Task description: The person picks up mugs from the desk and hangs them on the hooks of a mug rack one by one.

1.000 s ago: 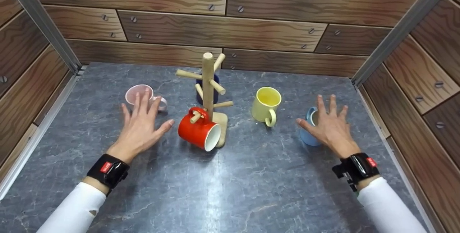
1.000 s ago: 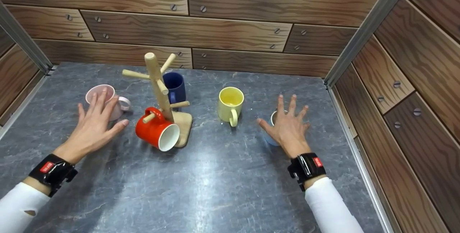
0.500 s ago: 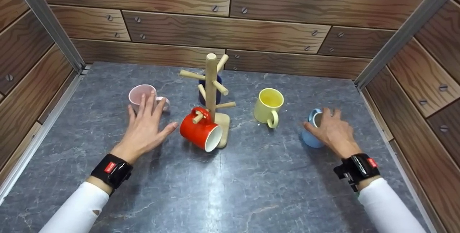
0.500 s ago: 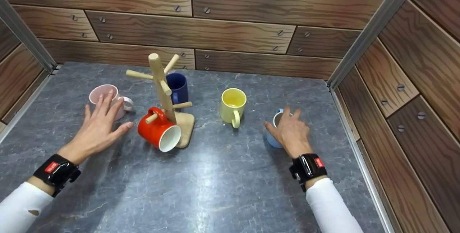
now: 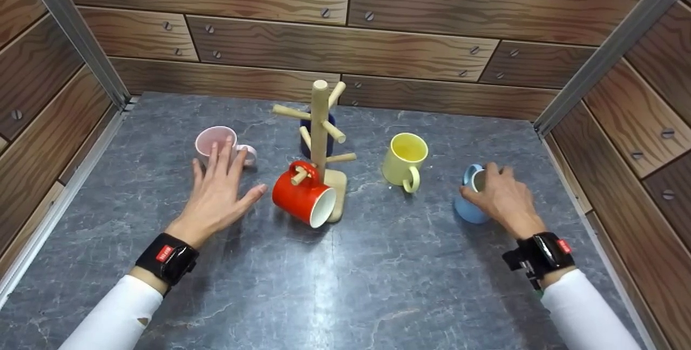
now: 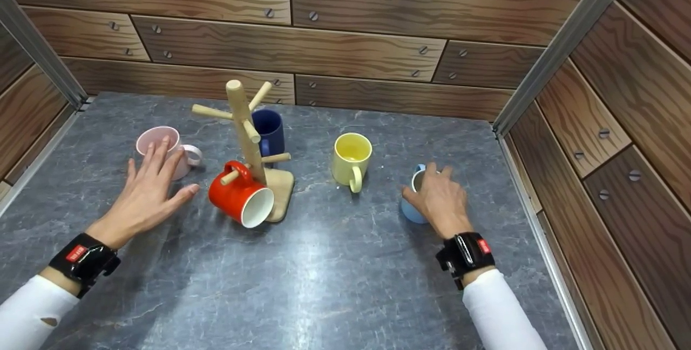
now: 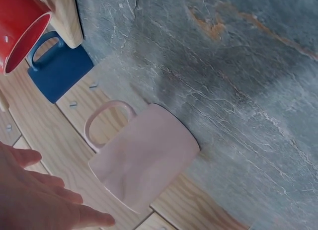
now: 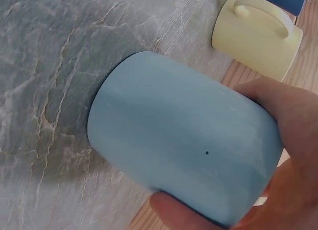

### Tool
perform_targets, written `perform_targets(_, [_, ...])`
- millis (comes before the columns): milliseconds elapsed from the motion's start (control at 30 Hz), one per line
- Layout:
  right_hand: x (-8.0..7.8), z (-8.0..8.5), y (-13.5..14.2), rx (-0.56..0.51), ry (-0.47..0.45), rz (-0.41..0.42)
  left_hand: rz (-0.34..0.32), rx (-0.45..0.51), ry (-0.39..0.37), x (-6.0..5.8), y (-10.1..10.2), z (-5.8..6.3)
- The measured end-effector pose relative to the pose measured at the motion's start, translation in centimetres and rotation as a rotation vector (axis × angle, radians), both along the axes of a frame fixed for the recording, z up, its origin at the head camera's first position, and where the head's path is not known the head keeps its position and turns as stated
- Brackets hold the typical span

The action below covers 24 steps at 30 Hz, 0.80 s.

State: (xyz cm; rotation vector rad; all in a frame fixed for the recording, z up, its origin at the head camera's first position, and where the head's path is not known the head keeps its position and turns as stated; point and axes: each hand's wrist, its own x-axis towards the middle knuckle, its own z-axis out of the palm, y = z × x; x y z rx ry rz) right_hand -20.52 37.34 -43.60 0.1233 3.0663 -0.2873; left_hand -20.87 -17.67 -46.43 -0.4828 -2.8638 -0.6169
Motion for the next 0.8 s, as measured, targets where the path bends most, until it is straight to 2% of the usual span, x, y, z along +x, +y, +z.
perform_targets(300, [1.1,1.3,-0.6,-0.030,0.119,0.050,-0.006,0.017,-0.001,0.1,0.1,0.3])
perform_targets(400, [1.6,1.9,-0.9,-0.061,0.146,0.070,-0.020,0.031,0.030,0.2,0.1,0.4])
perform_targets(500, [2.1,2.3,-1.4,-0.114,0.169,0.094,-0.043,0.089,0.091,0.4,0.3,0.6])
perform_targets(600, [2.4,2.6,-2.0,-0.188,0.191,0.129,-0.075,0.175,0.185,0.6,0.8,0.9])
perform_targets(700, [2.6,2.9,-2.8,-0.260,0.212,0.167,-0.124,0.252,0.282,1.0,1.4,1.2])
perform_targets(800, [2.8,3.2,-3.7,-0.317,0.228,0.197,-0.181,0.292,0.349,1.3,2.1,1.6])
